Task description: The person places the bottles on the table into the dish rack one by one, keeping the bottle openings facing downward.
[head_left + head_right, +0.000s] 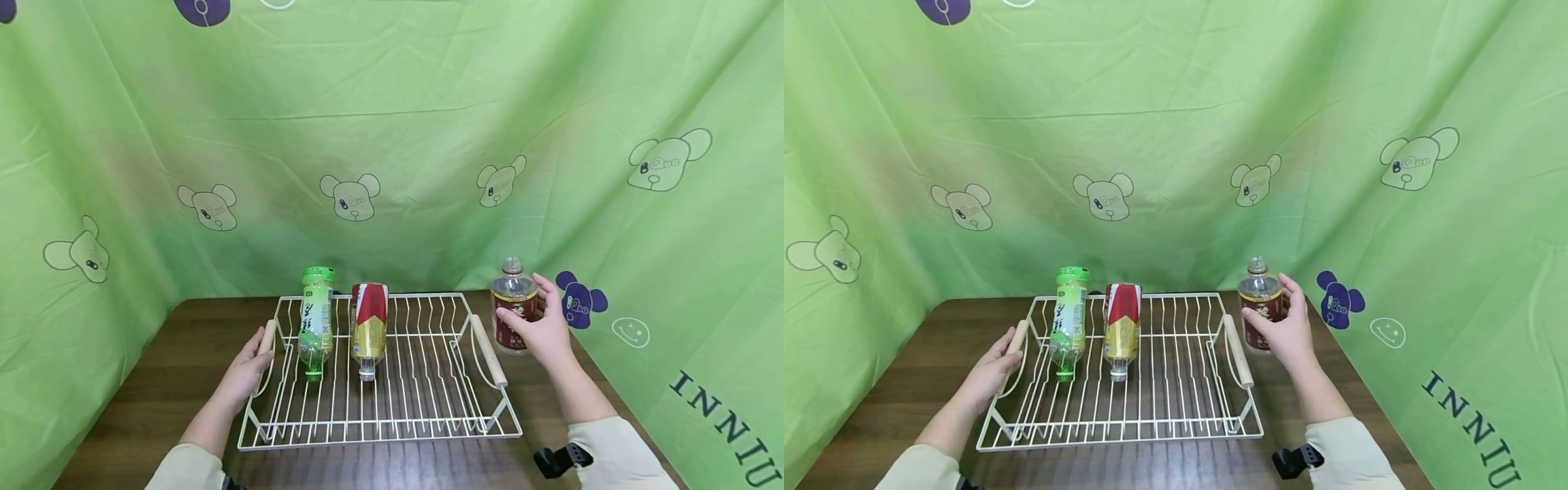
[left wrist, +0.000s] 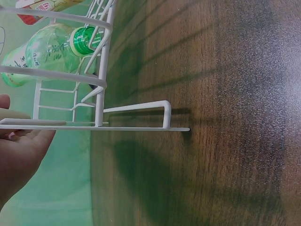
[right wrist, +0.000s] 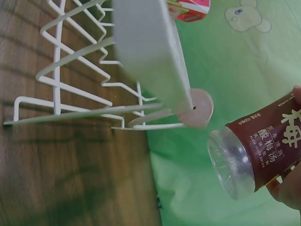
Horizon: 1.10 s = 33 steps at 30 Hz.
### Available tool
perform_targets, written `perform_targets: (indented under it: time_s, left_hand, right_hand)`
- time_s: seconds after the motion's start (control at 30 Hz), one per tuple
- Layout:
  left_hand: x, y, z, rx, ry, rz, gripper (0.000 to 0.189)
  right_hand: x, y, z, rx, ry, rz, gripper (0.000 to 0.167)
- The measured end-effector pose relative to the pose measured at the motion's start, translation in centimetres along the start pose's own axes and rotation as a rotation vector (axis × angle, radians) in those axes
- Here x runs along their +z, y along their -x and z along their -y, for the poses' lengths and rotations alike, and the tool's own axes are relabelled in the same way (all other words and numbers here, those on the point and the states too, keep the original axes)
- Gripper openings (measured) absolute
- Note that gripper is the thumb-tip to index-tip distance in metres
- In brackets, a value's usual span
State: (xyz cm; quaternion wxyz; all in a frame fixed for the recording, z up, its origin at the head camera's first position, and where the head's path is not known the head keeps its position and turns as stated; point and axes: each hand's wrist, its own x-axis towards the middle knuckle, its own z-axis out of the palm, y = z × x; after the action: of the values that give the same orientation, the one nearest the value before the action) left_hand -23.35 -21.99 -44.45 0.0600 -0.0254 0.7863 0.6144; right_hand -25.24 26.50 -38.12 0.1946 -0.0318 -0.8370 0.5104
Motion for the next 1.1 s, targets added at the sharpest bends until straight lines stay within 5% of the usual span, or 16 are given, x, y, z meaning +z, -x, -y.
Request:
perform_targets:
  time_s: [1.1]
  left_hand:
    - [-0.1,-0.1,0.1,0.002,-0.017,-0.018,0.066]
  right_hand:
    - [5.0,1.6,4.3,-0.088,-0.018,0.283,0.08]
